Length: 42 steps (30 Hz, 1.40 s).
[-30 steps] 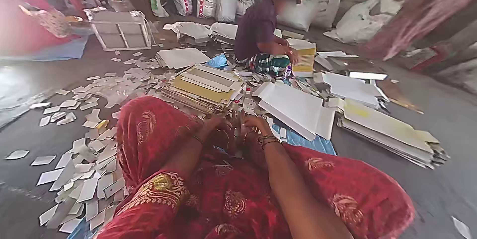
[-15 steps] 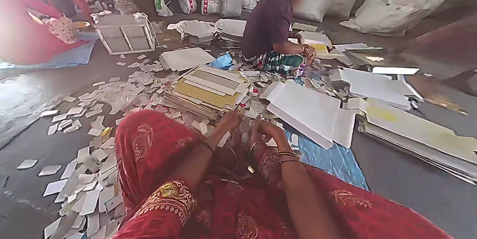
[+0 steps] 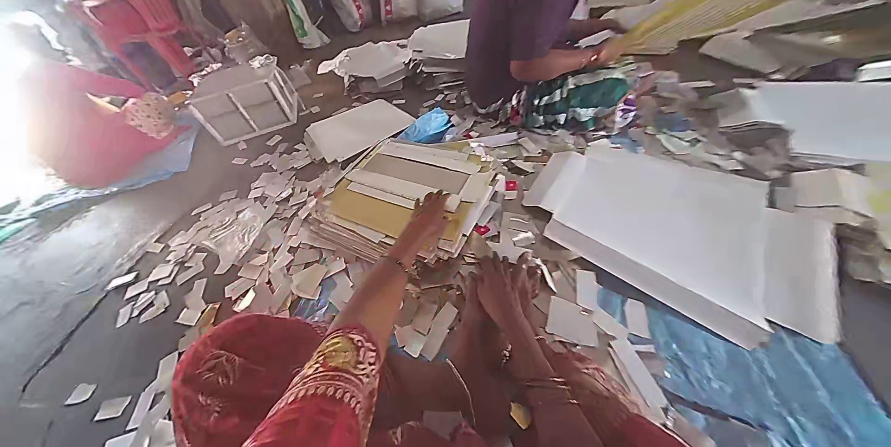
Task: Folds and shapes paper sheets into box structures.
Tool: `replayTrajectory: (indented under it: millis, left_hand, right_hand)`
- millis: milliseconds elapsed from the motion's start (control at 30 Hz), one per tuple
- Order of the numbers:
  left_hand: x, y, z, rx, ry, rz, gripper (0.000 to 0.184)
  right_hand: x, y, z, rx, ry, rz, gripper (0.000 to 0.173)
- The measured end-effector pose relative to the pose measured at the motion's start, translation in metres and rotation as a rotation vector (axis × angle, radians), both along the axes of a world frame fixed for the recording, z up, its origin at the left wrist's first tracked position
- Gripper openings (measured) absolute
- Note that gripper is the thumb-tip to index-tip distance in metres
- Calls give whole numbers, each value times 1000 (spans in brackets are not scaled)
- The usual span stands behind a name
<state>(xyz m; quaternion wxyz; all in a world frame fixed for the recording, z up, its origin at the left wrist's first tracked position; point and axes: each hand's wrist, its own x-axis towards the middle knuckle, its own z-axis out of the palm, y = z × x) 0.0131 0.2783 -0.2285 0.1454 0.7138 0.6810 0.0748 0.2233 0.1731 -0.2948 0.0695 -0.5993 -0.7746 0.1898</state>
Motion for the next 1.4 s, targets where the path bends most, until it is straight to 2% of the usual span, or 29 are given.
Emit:
replayTrajectory:
  millis: [200,433,533,733,833,933,1033,1167,1233,1333,1400]
  left_hand:
    - [-5,34,-7,-62,86,-71,57]
    - [-19,25,-12,-32,132,-155,57]
    - [-14,4,-8,-63,118,-151,63]
    - [-1,-81,-1,-171,93,-194,67]
    - [13,-117,9,-208,122,-250,71]
    - [28,-139,14,-233,189,-293,73]
    - [40,-144,17,-291,254,-316,74]
    - [45,-144,23,-285,139,-239,65]
    - [44,-146,16,-216,38,-198,59]
    - [34,-152,5,-111,-74,-169,54]
    - [21,-154,3,18,-221,-113,52]
  right_hand:
    - [-3,7,-4,27,109,-43,53]
    - [-8,14,-5,-32,76,-41,56]
    - [-5,14,1,-31,108,-34,51]
    - [5,9,4,-55,184,-4,48]
    - [10,2,20,0,237,-79,41]
    - [18,1,20,61,374,-240,39]
    - [31,3,15,28,662,-395,48]
    - [26,12,17,-112,1061,-516,64]
    - [20,19,7,-175,1095,-520,74]
    - [13,14,5,-229,1144,-513,64]
    - [8,13,9,-252,1318,-512,56]
